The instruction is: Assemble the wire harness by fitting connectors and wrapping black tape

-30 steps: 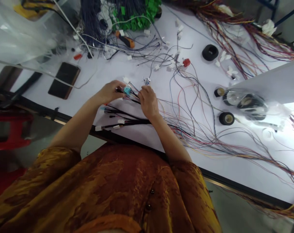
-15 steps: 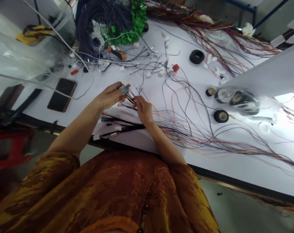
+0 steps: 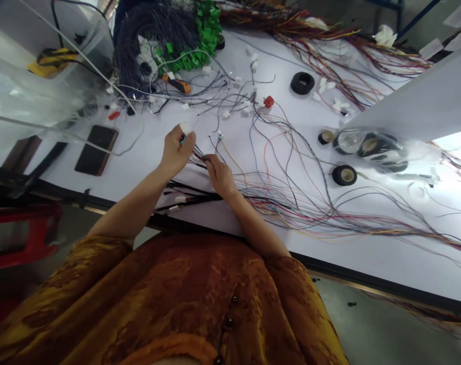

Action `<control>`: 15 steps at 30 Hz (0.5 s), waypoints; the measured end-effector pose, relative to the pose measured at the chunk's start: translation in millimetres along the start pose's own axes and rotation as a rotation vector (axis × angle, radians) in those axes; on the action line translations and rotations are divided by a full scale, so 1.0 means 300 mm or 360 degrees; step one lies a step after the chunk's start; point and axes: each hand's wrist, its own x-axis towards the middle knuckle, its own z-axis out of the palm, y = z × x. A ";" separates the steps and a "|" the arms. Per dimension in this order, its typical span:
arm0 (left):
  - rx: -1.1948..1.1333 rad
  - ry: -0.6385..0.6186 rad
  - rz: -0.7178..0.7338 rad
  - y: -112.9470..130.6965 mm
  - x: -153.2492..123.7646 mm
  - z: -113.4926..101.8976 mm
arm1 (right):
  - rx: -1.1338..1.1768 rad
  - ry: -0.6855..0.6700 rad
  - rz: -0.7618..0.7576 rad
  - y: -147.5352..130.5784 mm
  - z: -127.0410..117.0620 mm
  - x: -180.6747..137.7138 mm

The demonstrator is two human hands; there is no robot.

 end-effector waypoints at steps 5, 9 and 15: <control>0.0137 0.0122 -0.0042 0.028 -0.030 -0.010 | -0.0178 -0.0126 0.0038 -0.052 -0.003 0.039; 0.0191 0.0201 0.0048 0.064 -0.043 -0.028 | -0.0445 -0.0231 -0.0043 -0.167 0.012 0.114; 0.0050 0.0319 -0.0108 0.045 -0.065 -0.049 | -0.0729 -0.0397 0.0069 -0.131 0.007 0.062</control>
